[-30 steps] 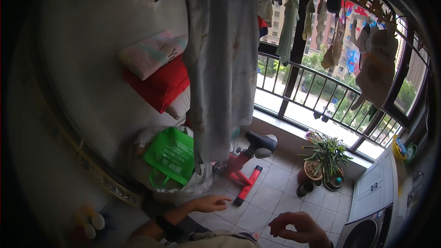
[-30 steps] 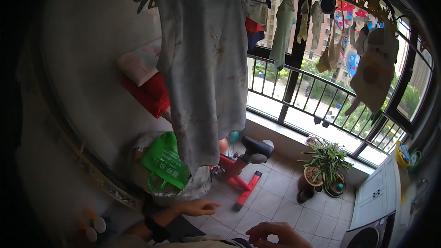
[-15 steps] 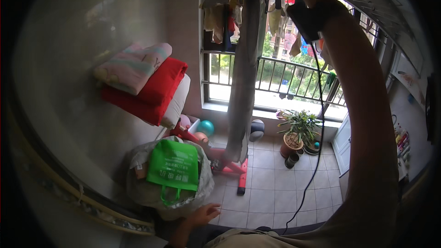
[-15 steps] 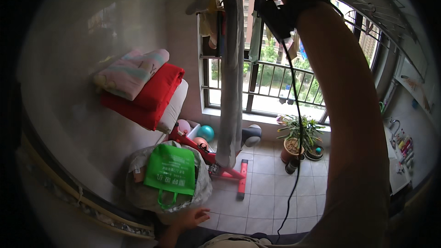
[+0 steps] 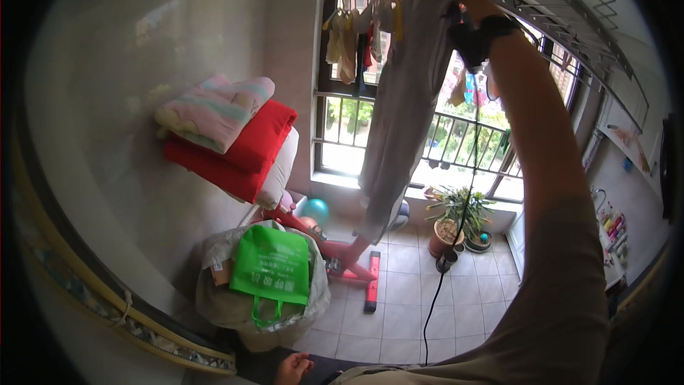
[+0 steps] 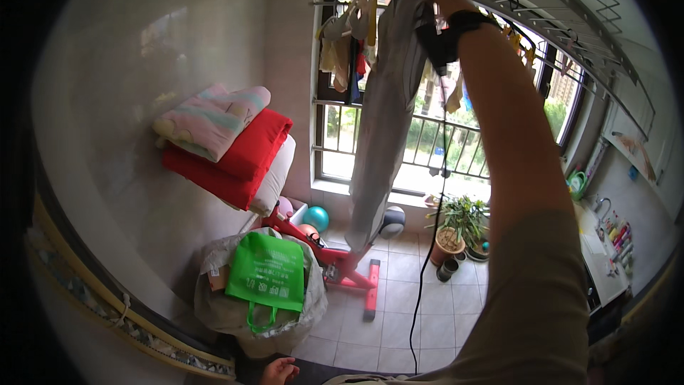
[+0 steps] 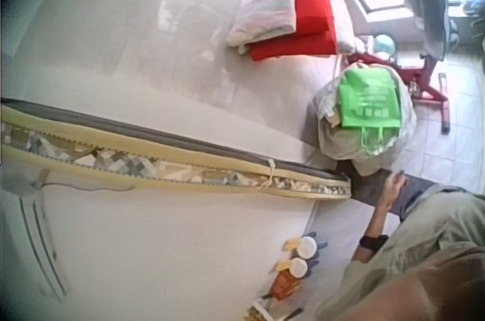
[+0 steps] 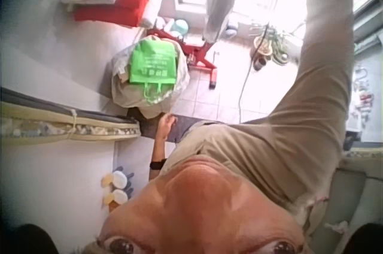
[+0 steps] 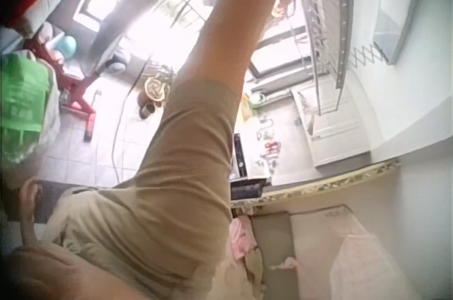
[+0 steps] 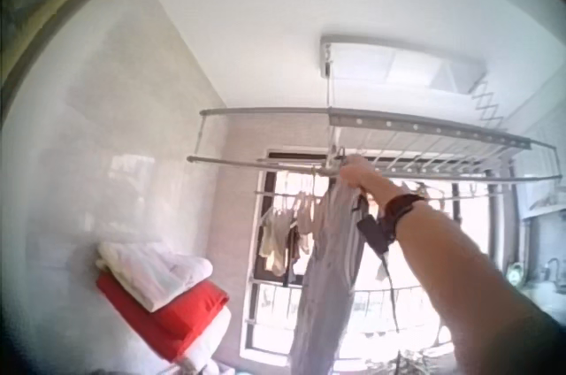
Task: The person removes a grey pajama set from a hanger on a balcony clothes rack, then moves to a bed to fold the top and shorts. The person folds each piece neatly and stacks them on the bed.
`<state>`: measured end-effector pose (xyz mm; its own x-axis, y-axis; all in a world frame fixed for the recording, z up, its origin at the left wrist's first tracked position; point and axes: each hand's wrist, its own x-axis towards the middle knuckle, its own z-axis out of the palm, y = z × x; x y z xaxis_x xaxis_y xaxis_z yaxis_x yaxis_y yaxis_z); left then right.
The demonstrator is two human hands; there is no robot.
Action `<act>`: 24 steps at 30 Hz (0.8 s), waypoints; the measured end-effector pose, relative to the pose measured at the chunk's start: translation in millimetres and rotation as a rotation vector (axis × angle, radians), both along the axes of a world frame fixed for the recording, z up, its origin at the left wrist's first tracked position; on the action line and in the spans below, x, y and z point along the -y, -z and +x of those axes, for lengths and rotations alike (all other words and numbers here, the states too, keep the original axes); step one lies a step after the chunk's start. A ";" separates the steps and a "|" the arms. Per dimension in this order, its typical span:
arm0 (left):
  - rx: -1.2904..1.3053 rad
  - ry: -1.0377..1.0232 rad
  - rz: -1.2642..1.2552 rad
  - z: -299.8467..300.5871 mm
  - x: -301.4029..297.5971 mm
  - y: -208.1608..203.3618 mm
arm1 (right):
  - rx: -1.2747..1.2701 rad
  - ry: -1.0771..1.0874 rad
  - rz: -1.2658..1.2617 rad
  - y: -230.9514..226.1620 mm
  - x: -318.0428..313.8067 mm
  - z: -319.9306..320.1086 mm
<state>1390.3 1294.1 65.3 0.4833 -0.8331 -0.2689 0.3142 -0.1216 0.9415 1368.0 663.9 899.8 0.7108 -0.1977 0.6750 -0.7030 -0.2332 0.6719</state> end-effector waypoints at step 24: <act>0.864 0.486 -0.632 -84.4 279.9 -218.5 | 0.739 -0.427 1.942 433.4 -373.2 -423.9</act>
